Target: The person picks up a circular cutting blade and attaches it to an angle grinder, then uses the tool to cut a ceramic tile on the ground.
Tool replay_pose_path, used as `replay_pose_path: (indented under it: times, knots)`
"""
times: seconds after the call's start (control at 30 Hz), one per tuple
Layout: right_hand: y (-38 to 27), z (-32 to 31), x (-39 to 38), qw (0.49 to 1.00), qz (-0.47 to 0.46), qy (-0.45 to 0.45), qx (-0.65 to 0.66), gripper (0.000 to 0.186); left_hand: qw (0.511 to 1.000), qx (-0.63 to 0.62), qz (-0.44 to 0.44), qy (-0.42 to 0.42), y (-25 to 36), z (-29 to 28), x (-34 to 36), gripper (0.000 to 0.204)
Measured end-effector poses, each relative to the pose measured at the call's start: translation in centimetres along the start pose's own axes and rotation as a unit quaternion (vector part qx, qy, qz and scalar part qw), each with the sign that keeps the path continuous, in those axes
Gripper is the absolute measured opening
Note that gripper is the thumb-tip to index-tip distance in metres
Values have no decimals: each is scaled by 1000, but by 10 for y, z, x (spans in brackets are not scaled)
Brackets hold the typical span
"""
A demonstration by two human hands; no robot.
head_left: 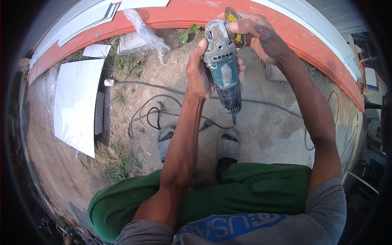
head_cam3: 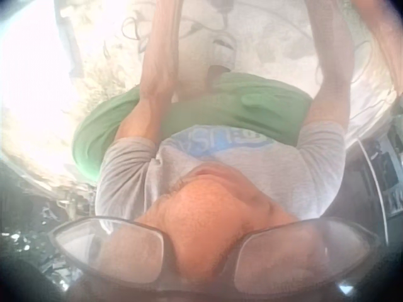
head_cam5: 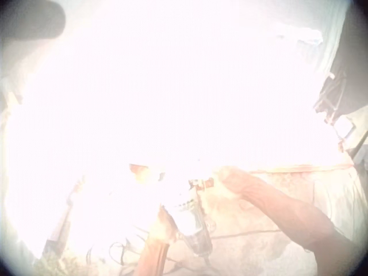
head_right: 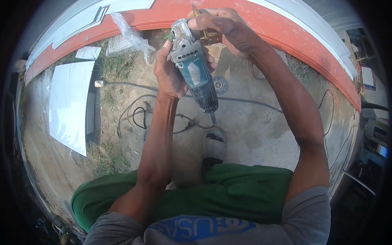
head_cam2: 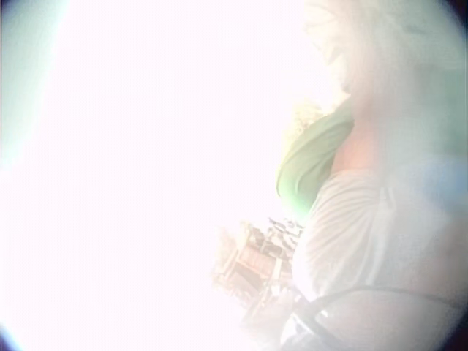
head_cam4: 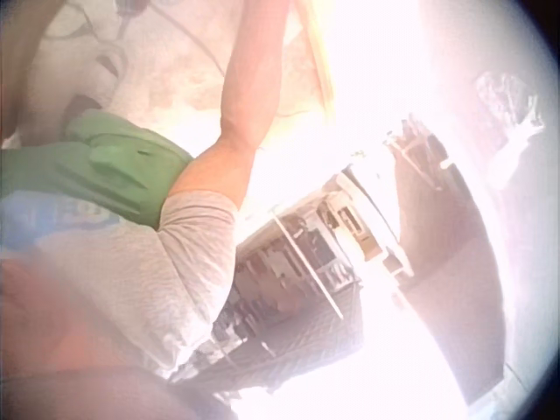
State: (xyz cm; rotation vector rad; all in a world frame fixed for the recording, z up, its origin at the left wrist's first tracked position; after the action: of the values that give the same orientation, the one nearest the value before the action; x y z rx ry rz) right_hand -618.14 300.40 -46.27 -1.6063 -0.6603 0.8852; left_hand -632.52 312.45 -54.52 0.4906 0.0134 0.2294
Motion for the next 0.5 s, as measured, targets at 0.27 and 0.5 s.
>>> replay_pose_path:
  times: [0.27,0.5]
  knots:
    - [-11,-13,-59,997,3,13,-76,82,998,5,-67,-8,-2,47,-14,72]
    - [10,-21,-99,997,49,16,57,82,992,12,-121,-12,-23,36,-25,71]
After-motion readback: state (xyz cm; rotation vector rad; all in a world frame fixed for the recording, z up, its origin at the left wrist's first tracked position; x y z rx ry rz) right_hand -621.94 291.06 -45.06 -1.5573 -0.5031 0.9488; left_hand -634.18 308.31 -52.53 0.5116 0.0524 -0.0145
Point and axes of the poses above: each hand's wrist, its own x-axis towards the middle knuckle, its own z-axis out of the palm, y = z × x, the point moved 1 cm from there along x, towards the middle knuckle, and after that the axes turned 7 degrees about z, right-handed, at the moved point
